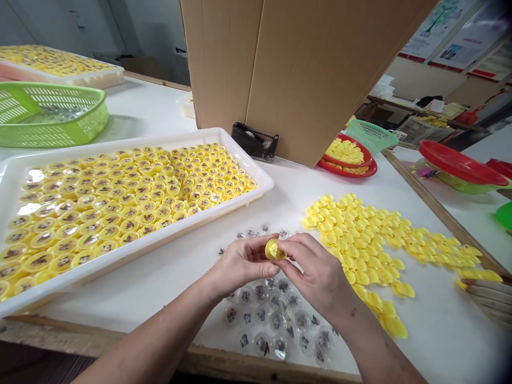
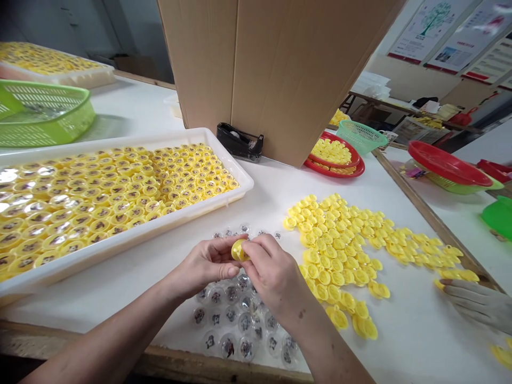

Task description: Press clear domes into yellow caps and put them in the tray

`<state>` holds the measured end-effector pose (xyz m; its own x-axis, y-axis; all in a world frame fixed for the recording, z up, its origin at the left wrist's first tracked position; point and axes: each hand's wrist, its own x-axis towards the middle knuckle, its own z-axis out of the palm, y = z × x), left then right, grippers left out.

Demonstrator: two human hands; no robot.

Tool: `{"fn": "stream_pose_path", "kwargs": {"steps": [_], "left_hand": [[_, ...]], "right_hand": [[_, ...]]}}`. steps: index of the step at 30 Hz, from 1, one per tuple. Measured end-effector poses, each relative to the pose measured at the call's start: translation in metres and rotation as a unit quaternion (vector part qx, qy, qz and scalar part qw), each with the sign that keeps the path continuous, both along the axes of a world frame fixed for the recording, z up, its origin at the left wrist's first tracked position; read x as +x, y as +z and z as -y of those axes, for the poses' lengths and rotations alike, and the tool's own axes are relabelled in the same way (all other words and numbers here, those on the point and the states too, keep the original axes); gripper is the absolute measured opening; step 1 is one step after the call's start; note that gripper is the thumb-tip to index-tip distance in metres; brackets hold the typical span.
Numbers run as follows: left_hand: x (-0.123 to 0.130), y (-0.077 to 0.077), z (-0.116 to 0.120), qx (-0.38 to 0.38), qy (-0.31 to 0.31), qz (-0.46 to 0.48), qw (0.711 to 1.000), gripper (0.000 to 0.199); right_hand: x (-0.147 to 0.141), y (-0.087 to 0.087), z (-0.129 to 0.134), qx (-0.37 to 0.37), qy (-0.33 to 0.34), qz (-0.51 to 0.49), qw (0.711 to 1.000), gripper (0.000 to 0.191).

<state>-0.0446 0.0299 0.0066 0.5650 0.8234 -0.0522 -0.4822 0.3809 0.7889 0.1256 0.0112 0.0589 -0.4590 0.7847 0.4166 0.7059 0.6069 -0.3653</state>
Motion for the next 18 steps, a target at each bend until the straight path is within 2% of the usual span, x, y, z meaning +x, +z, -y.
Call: {"fn": "stream_pose_path", "kwargs": {"steps": [7,13,18], "left_hand": [[-0.0020,-0.0012,-0.0005,-0.009,0.021,-0.061,0.998,0.037],[0.0036,-0.0055,-0.0005,-0.051,0.045,-0.068,0.995,0.037],[0.0079,-0.0026,0.0021,-0.055,0.062,-0.074,0.994,0.038]], "right_hand": [[0.0009,-0.0008,0.0036,-0.013,0.019,-0.026,0.999,0.026],[0.0000,-0.0031,0.0040,-0.004,0.042,-0.010,0.999,0.027],[0.0008,-0.0097,0.0035,-0.010,0.019,-0.010,1.000,0.029]]}}
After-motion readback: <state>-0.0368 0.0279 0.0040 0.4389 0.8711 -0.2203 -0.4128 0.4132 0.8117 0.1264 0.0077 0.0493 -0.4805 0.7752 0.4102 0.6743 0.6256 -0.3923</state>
